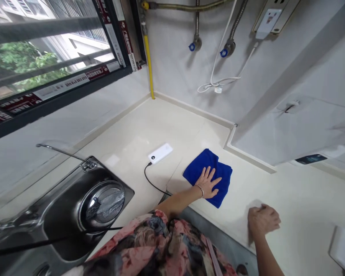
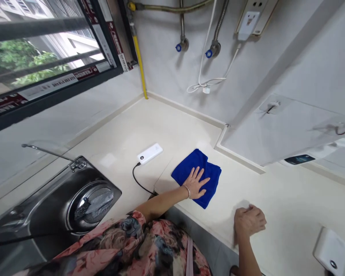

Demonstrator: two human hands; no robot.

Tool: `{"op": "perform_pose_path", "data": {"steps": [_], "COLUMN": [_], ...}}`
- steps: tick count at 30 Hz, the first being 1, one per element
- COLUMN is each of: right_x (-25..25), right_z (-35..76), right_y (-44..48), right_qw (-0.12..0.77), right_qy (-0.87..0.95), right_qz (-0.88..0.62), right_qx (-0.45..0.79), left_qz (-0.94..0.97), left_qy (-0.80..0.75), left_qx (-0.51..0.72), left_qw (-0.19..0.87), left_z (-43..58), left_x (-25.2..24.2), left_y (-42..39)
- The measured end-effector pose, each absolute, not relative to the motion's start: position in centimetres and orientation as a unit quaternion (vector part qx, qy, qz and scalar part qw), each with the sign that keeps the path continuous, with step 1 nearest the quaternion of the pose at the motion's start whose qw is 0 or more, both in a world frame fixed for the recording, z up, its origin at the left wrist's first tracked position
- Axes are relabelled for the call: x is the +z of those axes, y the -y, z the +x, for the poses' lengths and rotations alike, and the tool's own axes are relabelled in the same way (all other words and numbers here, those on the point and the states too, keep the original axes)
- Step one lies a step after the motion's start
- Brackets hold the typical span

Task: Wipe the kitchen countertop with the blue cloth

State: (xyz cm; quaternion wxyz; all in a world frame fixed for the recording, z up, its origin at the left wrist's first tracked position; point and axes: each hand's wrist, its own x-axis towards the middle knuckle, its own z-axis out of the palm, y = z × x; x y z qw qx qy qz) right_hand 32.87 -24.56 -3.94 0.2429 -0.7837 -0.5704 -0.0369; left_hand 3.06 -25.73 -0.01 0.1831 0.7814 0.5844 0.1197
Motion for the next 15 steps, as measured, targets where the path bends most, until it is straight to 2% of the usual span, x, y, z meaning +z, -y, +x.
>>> {"op": "perform_pose_path", "data": {"steps": [15], "right_x": [-5.1], "right_z": [33.1], "right_y": [24.6], "right_qw": [0.281], "right_qy": [0.559], "right_qz": [-0.777], "right_qx": [-0.073], "left_qz": [0.790], "left_qy": [-0.568], "left_qx": [0.123], "left_qw": [0.196], "left_z": [2.9], "left_x": [1.0], "left_y": [28.2]}}
